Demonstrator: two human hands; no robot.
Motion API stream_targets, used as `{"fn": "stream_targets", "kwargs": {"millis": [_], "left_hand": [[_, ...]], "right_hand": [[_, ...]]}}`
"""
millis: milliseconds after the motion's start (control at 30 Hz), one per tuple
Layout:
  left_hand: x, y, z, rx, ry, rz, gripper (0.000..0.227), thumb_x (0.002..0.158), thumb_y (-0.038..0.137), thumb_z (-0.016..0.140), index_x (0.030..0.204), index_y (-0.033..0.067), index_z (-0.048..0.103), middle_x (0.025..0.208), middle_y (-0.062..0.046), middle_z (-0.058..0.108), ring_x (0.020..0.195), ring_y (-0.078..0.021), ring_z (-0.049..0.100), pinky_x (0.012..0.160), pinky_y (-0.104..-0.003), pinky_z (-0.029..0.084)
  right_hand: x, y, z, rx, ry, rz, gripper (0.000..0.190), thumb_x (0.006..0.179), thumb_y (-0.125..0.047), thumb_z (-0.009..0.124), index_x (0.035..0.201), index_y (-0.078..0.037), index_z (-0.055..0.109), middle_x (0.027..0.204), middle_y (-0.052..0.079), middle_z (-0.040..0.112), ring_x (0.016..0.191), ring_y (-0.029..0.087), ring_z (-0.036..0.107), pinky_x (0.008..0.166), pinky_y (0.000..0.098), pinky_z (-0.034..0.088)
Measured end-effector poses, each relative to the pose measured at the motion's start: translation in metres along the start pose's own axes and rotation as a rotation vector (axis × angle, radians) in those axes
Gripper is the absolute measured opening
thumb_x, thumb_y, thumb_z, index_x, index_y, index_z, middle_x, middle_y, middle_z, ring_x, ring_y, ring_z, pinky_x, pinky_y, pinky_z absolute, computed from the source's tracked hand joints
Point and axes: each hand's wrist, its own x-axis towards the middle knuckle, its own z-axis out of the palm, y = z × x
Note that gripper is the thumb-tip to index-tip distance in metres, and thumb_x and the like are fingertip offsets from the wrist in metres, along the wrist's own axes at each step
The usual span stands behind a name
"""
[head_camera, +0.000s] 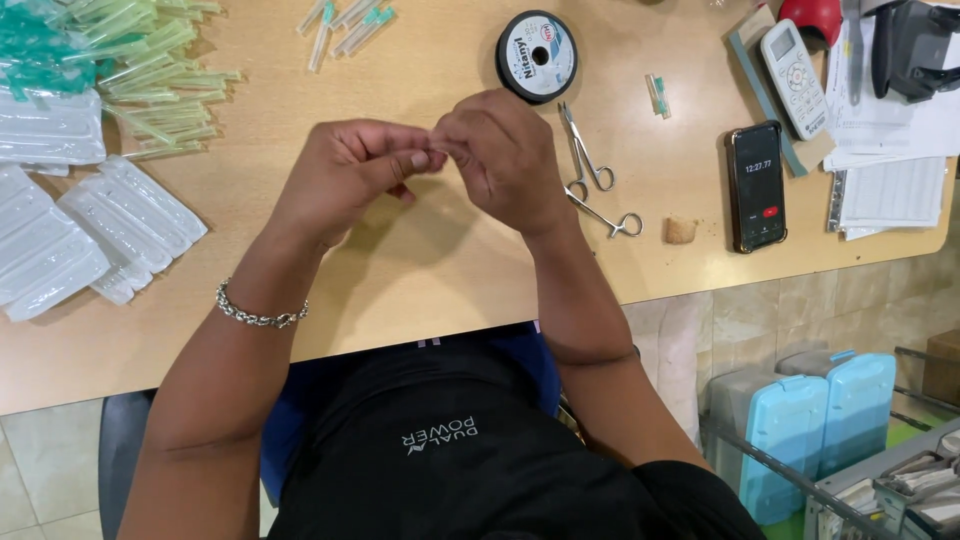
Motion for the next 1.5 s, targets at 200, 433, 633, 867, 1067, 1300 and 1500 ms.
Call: {"fn": "stream_targets", "kwargs": {"millis": [200,433,633,867,1067,1300,1500], "left_hand": [[0.001,-0.008,-0.011,-0.404,-0.119,0.011,0.031,0.093,-0.001,0.071,0.123,-0.0043,0.070,0.104,-0.019,0.078,0.094,-0.0187,0.079,0.064,-0.019,0.065],[0.001,-0.008,-0.003,0.059,0.116,0.323,0.020,0.101,0.004,0.070,0.121,0.0039,0.072,0.111,-0.012,0.078,0.093,-0.0101,0.074,0.062,-0.019,0.061],[0.002,-0.017,-0.006,-0.134,-0.176,0.160,0.023,0.095,-0.001,0.070,0.118,0.0002,0.072,0.103,-0.015,0.079,0.097,-0.0169,0.078,0.059,-0.019,0.059],[0.002,-0.009,-0.005,-0.121,0.129,0.232,0.028,0.098,0.006,0.070,0.127,0.0040,0.070,0.112,-0.013,0.078,0.096,-0.0112,0.074,0.057,-0.016,0.057],[0.000,-0.018,-0.005,-0.053,-0.198,0.162,0.022,0.097,0.006,0.070,0.119,0.0021,0.073,0.102,-0.011,0.080,0.092,-0.0102,0.075,0.057,-0.017,0.052],[0.000,-0.001,-0.011,-0.104,0.143,0.292,0.027,0.099,0.006,0.070,0.126,0.0033,0.070,0.114,-0.014,0.078,0.104,-0.0147,0.078,0.052,-0.016,0.053],[0.000,-0.007,-0.001,0.064,-0.170,0.025,0.025,0.092,0.014,0.075,0.117,0.0089,0.077,0.101,-0.007,0.082,0.097,-0.0065,0.075,0.055,-0.017,0.048]], "right_hand": [[-0.006,0.006,0.005,-0.037,-0.020,0.014,0.003,0.099,-0.001,0.069,0.096,0.000,0.068,0.086,0.012,0.065,0.075,0.026,0.063,0.061,0.0358,0.050],[-0.007,-0.001,0.003,0.015,-0.068,-0.055,0.010,0.105,-0.008,0.063,0.096,-0.005,0.067,0.090,0.010,0.065,0.078,0.026,0.064,0.063,0.0354,0.050],[-0.010,0.003,-0.001,-0.026,0.035,0.147,0.007,0.106,-0.002,0.060,0.102,-0.003,0.066,0.097,0.010,0.060,0.080,0.023,0.066,0.060,0.0310,0.053],[-0.010,-0.004,0.003,-0.046,-0.054,-0.026,0.007,0.105,-0.006,0.064,0.100,-0.009,0.068,0.093,0.007,0.063,0.077,0.021,0.063,0.058,0.0321,0.047],[-0.010,0.001,-0.002,-0.075,0.039,0.102,0.007,0.104,-0.002,0.063,0.101,-0.005,0.068,0.095,0.009,0.062,0.077,0.022,0.066,0.055,0.0307,0.050],[-0.004,-0.012,0.005,-0.051,-0.044,-0.046,0.007,0.104,-0.005,0.066,0.098,-0.008,0.069,0.093,0.007,0.066,0.077,0.022,0.064,0.060,0.0318,0.051],[-0.007,0.002,0.002,-0.065,0.083,0.098,0.011,0.105,-0.006,0.061,0.097,-0.002,0.067,0.092,0.011,0.064,0.077,0.024,0.065,0.061,0.0329,0.054]]}}
